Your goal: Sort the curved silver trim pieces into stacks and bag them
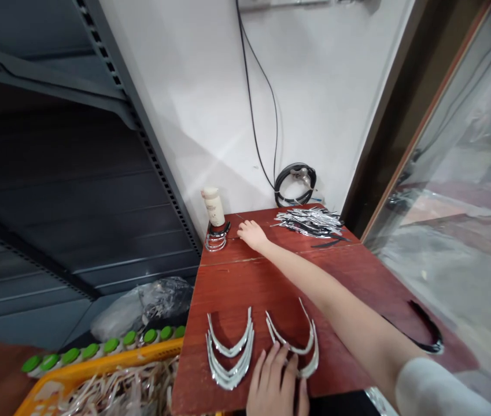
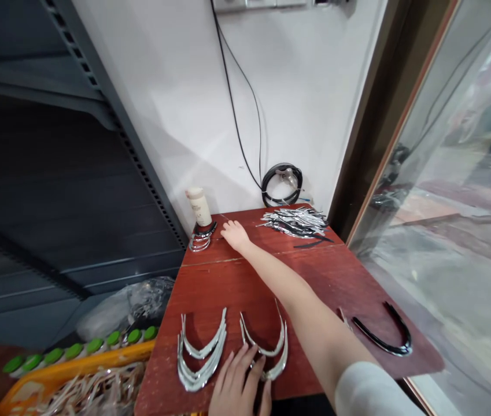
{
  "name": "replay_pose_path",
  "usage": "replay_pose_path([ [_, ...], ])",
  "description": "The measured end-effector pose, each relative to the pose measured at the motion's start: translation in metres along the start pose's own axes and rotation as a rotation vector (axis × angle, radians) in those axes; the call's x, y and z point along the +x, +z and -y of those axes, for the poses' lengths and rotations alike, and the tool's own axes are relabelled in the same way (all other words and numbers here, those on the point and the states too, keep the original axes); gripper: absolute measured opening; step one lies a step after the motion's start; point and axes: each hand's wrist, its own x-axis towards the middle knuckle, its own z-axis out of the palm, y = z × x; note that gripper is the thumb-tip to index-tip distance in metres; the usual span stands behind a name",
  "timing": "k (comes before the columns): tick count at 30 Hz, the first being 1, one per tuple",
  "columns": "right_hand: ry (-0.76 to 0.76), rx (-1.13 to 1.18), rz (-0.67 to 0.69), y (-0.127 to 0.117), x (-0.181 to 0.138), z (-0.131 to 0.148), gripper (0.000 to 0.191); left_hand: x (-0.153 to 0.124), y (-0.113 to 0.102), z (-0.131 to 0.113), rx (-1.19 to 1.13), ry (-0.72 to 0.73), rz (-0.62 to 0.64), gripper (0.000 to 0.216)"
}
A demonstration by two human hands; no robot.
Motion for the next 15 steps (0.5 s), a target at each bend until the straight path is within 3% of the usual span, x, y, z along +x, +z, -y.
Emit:
replay_pose_path([
  [7, -0.03, 0.234, -0.065, -0.034, -0.047, 0.006, 0.015, 0.0, -0.004, -0.001, -0.044, -0.03, -0.006, 0.027],
  [11, -0.109, 0.445, -0.042, -0.083, -0.12, 0.014, 0.005, 0.005, -0.013, -0.003, -0.177, -0.107, 0.015, 0.023],
  [13, -0.189, 0.735, -0.004, -0.113, -0.166, 0.019, 0.005, 0.015, -0.019, -0.008, -0.296, -0.238, -0.019, 0.018],
  [15, -0.162, 0.887, 0.07, -0.139, -0.213, 0.026, 0.009, 0.031, -0.028, -0.018, -0.419, -0.404, -0.05, 0.015],
])
